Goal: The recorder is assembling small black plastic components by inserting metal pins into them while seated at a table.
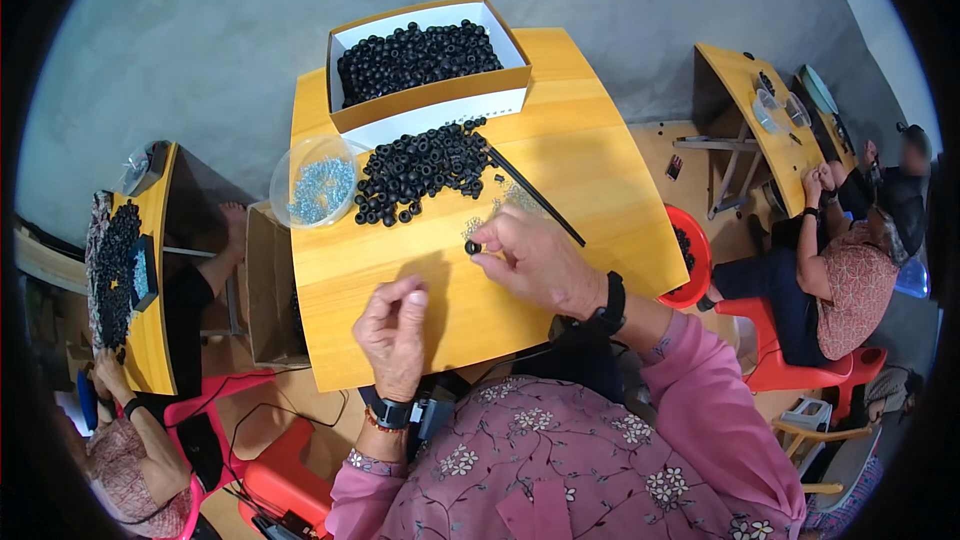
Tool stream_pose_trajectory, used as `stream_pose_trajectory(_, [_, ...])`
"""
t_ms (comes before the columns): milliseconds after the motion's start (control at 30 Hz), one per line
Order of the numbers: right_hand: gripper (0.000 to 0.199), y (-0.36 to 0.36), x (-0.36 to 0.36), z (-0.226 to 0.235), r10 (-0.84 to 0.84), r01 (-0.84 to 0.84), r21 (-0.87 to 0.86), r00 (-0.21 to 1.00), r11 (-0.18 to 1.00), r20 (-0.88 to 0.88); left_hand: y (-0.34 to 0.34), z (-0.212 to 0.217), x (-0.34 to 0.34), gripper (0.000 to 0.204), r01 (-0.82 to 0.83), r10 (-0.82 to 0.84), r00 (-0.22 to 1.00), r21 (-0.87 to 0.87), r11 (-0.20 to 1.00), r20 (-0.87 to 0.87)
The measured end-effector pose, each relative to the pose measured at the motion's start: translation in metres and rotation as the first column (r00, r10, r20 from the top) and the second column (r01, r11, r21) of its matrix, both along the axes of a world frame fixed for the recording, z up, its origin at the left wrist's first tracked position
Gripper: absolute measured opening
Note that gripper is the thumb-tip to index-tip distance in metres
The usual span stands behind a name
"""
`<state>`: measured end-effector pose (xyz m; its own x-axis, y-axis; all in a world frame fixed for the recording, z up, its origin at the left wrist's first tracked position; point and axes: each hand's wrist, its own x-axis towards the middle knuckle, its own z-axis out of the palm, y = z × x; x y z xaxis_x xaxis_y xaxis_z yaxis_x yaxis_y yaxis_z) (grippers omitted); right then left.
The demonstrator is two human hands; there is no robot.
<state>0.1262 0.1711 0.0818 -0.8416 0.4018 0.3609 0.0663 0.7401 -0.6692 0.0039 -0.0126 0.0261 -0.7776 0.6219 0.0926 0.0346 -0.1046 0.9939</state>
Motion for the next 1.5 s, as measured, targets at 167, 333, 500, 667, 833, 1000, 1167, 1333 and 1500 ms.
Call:
stream_pose_trajectory(167, [0.021, -0.019, 0.011, -0.010, 0.093, -0.091, 0.079, 0.995, 0.993, -0.029, 0.019, 0.004, 0.017, 0.021, 0.182, -0.218, 0.928, 0.142, 0.973, 0.302])
stream_pose_trajectory(333, [0.020, -0.029, 0.022, -0.014, 0.162, -0.163, 0.009, 0.984, 0.987, 0.067, 0.019, -0.010, 0.017, 0.010, 0.245, -0.292, 0.874, 0.168, 0.955, 0.387])
stream_pose_trajectory(500, [0.016, -0.023, 0.033, -0.040, 0.134, -0.134, -0.025, 0.991, 0.991, 0.012, 0.012, -0.021, 0.017, 0.009, 0.168, -0.232, 0.879, 0.185, 0.968, 0.417])
stream_pose_trajectory(667, [0.011, 0.015, 0.039, -0.043, -0.122, 0.106, 0.134, 0.986, 0.985, 0.115, 0.014, -0.021, 0.020, 0.013, 0.109, -0.189, 0.917, 0.234, 0.966, 0.350])
stream_pose_trajectory(833, [0.009, 0.027, 0.032, -0.044, -0.145, 0.143, 0.037, 0.987, 0.989, 0.073, 0.010, -0.021, 0.018, 0.012, 0.149, -0.194, 0.931, 0.163, 0.975, 0.310])
stream_pose_trajectory(1000, [0.007, 0.018, 0.014, -0.050, -0.059, 0.033, 0.171, 0.988, 0.985, 0.144, 0.010, -0.022, 0.019, 0.012, 0.143, -0.195, 0.926, 0.178, 0.974, 0.324])
stream_pose_trajectory(1167, [0.007, 0.017, 0.006, -0.049, -0.080, -0.026, 0.288, 0.933, 0.957, 0.350, 0.010, -0.025, 0.019, 0.013, 0.158, -0.211, 0.932, 0.192, 0.969, 0.296])
stream_pose_trajectory(1333, [0.006, 0.018, 0.011, -0.045, -0.071, -0.018, 0.299, 0.957, 0.954, 0.282, 0.010, -0.024, 0.019, 0.014, 0.163, -0.207, 0.932, 0.167, 0.972, 0.296])
stream_pose_trajectory(1500, [0.008, 0.013, 0.015, -0.033, -0.062, 0.027, 0.204, 0.985, 0.979, 0.163, 0.011, -0.019, 0.019, 0.014, 0.139, -0.190, 0.927, 0.175, 0.975, 0.322])
